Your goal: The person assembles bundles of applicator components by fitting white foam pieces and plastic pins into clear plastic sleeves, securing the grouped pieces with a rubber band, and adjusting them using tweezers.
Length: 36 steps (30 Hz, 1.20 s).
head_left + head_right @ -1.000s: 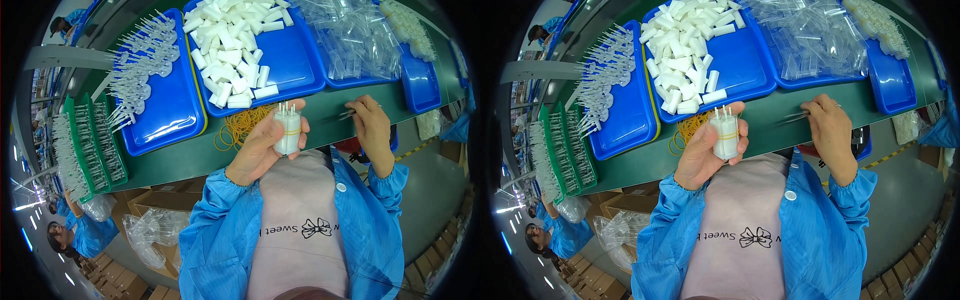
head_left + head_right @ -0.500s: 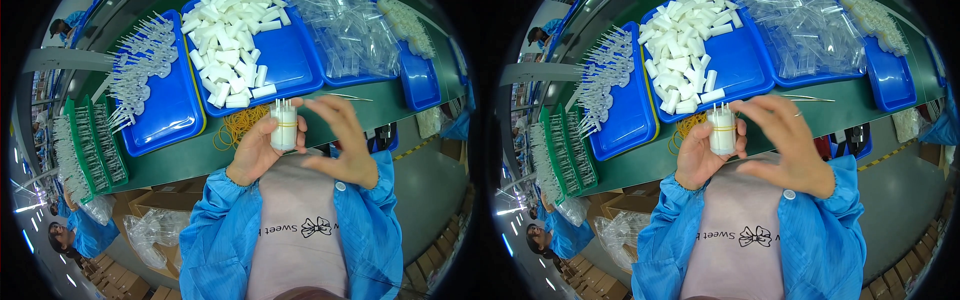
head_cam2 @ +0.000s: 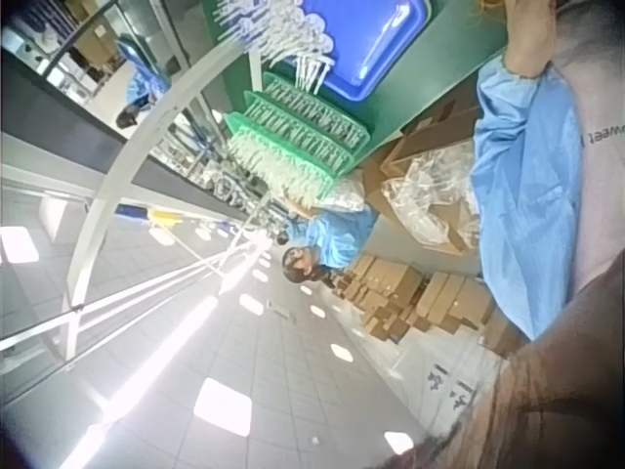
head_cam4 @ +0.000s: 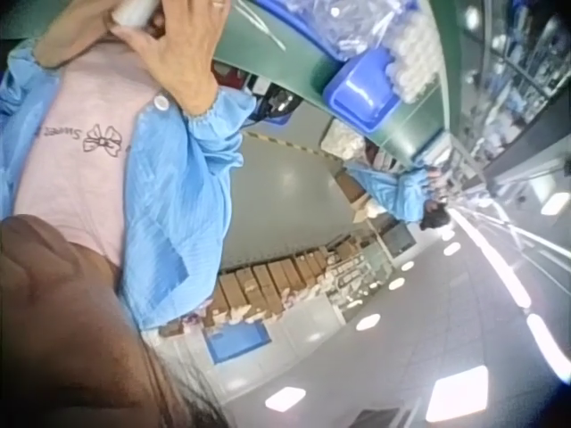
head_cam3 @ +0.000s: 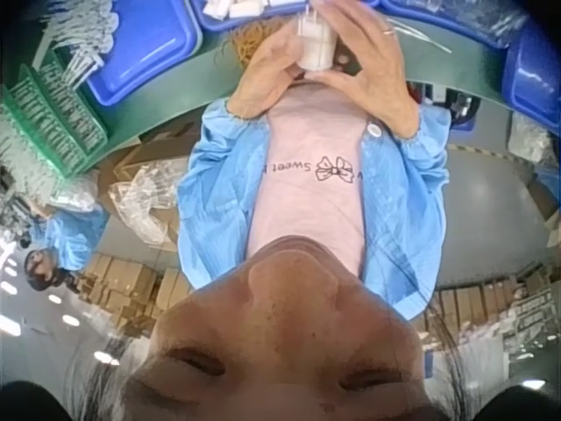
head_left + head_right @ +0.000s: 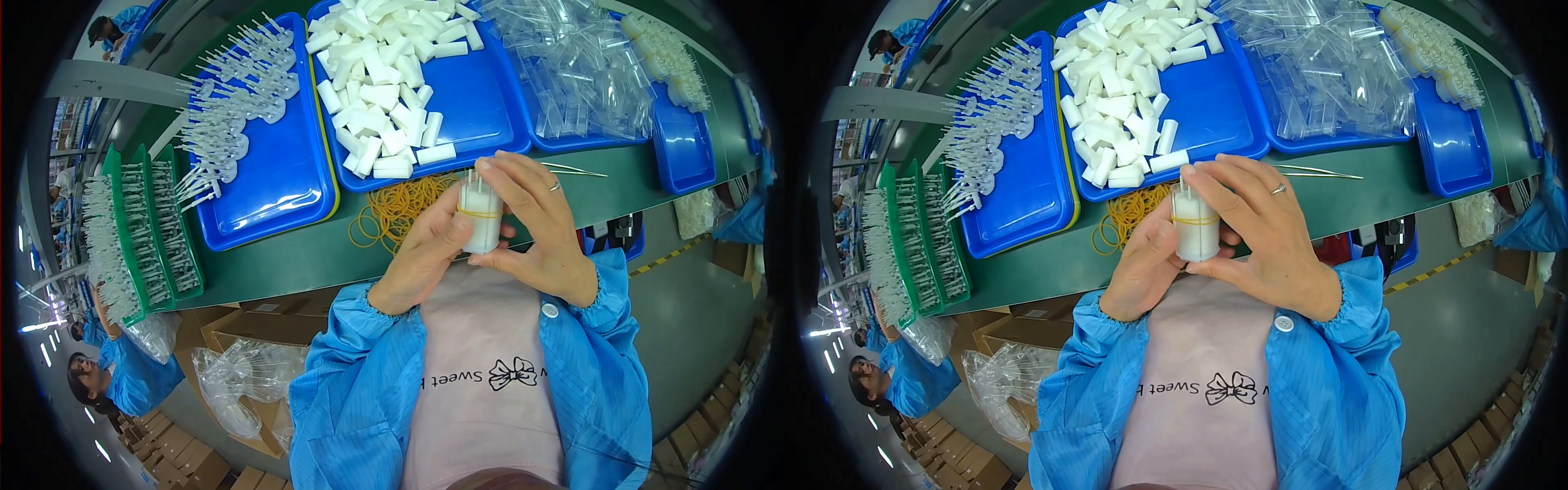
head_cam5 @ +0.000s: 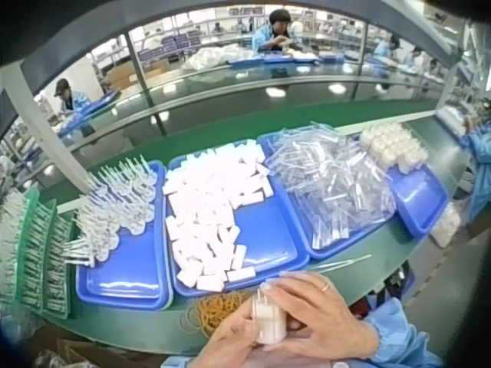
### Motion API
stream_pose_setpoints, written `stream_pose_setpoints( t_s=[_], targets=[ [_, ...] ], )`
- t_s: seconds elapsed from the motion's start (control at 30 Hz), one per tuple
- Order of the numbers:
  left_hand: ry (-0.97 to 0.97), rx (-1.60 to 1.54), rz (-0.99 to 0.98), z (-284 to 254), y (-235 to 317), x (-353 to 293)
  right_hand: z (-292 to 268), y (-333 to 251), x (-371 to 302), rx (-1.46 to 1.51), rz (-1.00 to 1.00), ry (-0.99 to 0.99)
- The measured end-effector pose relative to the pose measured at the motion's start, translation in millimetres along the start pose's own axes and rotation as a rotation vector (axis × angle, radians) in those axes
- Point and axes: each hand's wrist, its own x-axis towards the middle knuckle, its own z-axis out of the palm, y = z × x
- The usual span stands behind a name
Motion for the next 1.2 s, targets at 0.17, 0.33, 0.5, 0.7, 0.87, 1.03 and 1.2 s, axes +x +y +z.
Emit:
stream_pose_setpoints(
  t_s=[0.17,0.33,0.5,0.7,0.87,1.03,1.2],
  targets=[
    [0.06,0.028,-0.029,-4,-3,-1,0,5,-3,0.007,0.032,-0.078],
    [0.205,0.425,0.306,1,-4,0,-2,8,-6,1.108,0.457,0.042],
    [0.297,1.051,0.621,1,-3,1,5,8,-7,1.446,0.535,-0.096],
    [0.194,1.247,0.644,-10,-8,-1,13,14,-13,1.609,0.625,-0.155],
    [0.159,1.076,0.601,-3,5,-2,9,10,-15,1.395,0.545,-0.109],
    [0.072,0.695,0.479,-10,3,1,3,6,-15,0.661,0.27,-0.007],
    [0.043,0.388,0.38,-8,1,-2,-5,2,-13,0.513,0.159,-0.027]
  ],
)
